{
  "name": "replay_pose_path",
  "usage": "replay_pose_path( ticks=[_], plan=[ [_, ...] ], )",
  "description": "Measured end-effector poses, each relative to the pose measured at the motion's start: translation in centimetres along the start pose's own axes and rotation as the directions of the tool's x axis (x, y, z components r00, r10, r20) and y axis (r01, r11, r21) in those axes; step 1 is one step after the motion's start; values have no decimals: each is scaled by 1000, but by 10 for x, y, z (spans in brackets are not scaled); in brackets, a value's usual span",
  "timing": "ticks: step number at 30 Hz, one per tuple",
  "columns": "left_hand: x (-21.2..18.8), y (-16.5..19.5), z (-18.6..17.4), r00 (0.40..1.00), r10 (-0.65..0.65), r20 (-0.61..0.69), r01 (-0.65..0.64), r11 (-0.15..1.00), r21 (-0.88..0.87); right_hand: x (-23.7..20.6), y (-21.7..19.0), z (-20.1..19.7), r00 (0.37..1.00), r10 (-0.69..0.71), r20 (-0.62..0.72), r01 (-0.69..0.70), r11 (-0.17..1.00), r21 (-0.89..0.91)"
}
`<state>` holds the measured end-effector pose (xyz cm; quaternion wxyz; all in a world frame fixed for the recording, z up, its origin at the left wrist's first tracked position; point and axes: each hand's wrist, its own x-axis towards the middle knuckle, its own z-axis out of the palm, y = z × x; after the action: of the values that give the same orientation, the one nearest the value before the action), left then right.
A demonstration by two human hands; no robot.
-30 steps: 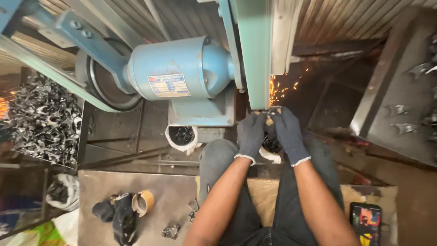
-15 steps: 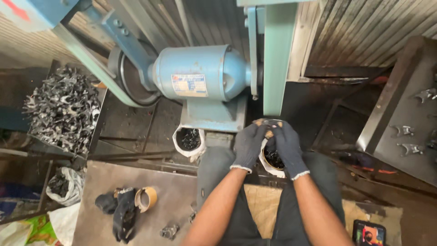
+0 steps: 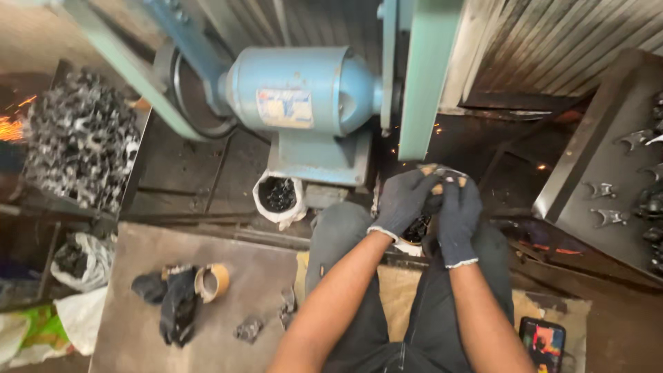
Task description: The person sits on the floor and repeatedly presses small metal parts against a belt grinder to smooth their surfaces. They handle the parts with gloved hands, repositioning them frequently to grind different edges while sparks fly from the contact point.
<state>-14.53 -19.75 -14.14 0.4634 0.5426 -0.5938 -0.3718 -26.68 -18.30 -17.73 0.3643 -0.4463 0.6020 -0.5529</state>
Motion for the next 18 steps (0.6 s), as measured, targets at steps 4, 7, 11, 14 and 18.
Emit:
replay_pose_path(
  ticks=[4,7,11,14,18],
  plan=[
    [-18,-1,-15,997,-8,77,-20,933,359,-18,-9,-9,998,56,39,-63,975,211],
    [-17,-5,-32,991,-3,135,-57,897,438,-17,2,-16,932,-320,172,333,941,-56],
    [-15,-1,-48,974,-130,183,41,905,424,-15,15,-21,934,-199,298,294,902,-318],
    [-12,4,-45,983,-141,120,91,932,349,-11,13,-21,941,-96,324,201,930,-308],
    [-1,3,-26,907,-416,67,418,909,-13,19,2,-18,918,104,381,-51,988,-147]
  ],
)
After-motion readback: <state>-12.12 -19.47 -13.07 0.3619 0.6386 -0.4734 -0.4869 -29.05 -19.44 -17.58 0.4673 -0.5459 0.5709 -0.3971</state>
